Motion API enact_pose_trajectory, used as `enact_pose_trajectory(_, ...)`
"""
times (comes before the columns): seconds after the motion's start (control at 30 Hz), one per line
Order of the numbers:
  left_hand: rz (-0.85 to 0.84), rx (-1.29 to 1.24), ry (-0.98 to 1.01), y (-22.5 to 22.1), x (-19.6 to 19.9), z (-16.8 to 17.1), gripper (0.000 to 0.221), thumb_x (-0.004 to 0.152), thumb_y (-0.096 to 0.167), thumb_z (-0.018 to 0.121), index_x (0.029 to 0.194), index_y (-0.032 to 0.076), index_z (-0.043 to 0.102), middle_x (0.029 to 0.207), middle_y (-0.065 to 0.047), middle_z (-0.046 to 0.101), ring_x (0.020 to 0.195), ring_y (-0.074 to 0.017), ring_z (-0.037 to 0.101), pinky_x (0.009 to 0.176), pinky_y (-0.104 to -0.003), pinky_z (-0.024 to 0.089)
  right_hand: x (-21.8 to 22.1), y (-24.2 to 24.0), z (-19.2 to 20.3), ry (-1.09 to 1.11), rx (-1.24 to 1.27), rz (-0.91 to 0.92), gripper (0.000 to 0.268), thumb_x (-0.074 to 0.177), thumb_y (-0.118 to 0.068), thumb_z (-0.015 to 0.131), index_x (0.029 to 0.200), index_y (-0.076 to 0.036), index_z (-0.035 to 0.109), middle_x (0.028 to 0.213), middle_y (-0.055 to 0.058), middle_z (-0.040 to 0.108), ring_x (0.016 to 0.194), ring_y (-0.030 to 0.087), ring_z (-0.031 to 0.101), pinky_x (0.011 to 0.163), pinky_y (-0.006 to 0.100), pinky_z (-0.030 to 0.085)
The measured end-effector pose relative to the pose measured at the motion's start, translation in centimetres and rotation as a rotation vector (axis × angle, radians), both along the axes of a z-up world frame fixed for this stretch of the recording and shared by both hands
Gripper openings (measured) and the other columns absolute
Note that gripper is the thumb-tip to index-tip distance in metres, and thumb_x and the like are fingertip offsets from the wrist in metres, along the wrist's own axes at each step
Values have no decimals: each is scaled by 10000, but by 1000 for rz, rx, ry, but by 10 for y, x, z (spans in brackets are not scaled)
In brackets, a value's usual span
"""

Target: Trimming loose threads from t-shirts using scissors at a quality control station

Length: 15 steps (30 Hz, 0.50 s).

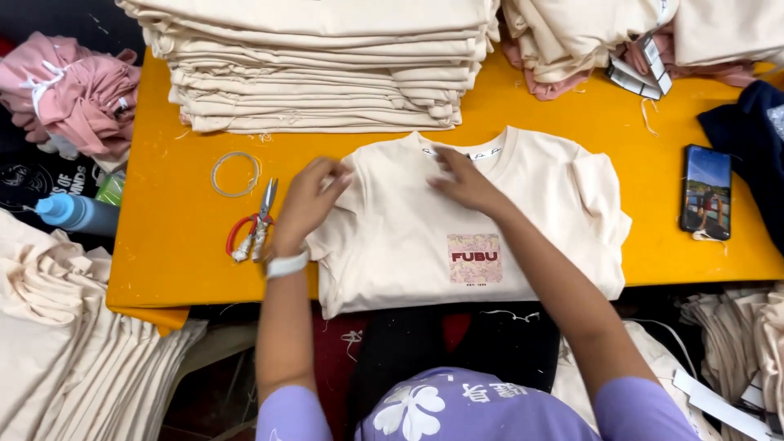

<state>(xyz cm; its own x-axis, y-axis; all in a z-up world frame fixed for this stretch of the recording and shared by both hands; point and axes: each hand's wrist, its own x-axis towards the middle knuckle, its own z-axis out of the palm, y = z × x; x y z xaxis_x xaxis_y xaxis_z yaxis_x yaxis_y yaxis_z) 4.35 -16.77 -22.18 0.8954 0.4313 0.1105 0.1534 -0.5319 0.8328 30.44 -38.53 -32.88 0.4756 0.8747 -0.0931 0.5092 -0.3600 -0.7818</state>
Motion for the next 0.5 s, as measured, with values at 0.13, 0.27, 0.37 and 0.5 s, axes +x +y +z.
enact_pose_trajectory(0.13,38,66,-167,22,77,-55,180,1005,212,679,1132,88,707,1064,-160,651,1080,-400,660,941,-546,516,3,75,-27,579,236,-232,650,976,-240,731,1524,-114,405,1033,113,733,844,216,776,758,354,645)
enact_pose_trajectory(0.27,54,-23,-110,18,86,-44,327,1107,304,460,1286,84,623,1176,-222,654,1175,-450,621,1035,-568,457,-35,57,21,537,543,-269,730,928,81,651,1561,-103,336,1359,180,451,1214,355,447,1049,487,363)
enact_pose_trajectory(0.37,2,-108,7,15,78,-45,411,1127,365,362,1358,114,591,1186,-249,674,1180,-466,626,1028,-585,456,-55,26,44,352,616,-95,884,919,185,557,1646,-185,216,1707,174,135,1557,426,51,1256,585,50)
enact_pose_trajectory(0.5,-106,-232,61,18,67,-51,450,1099,483,406,1293,171,666,821,-129,672,784,-279,643,790,-420,505,-55,7,36,294,706,11,952,906,212,569,1660,-201,159,1734,130,62,1570,366,-34,1270,524,20)
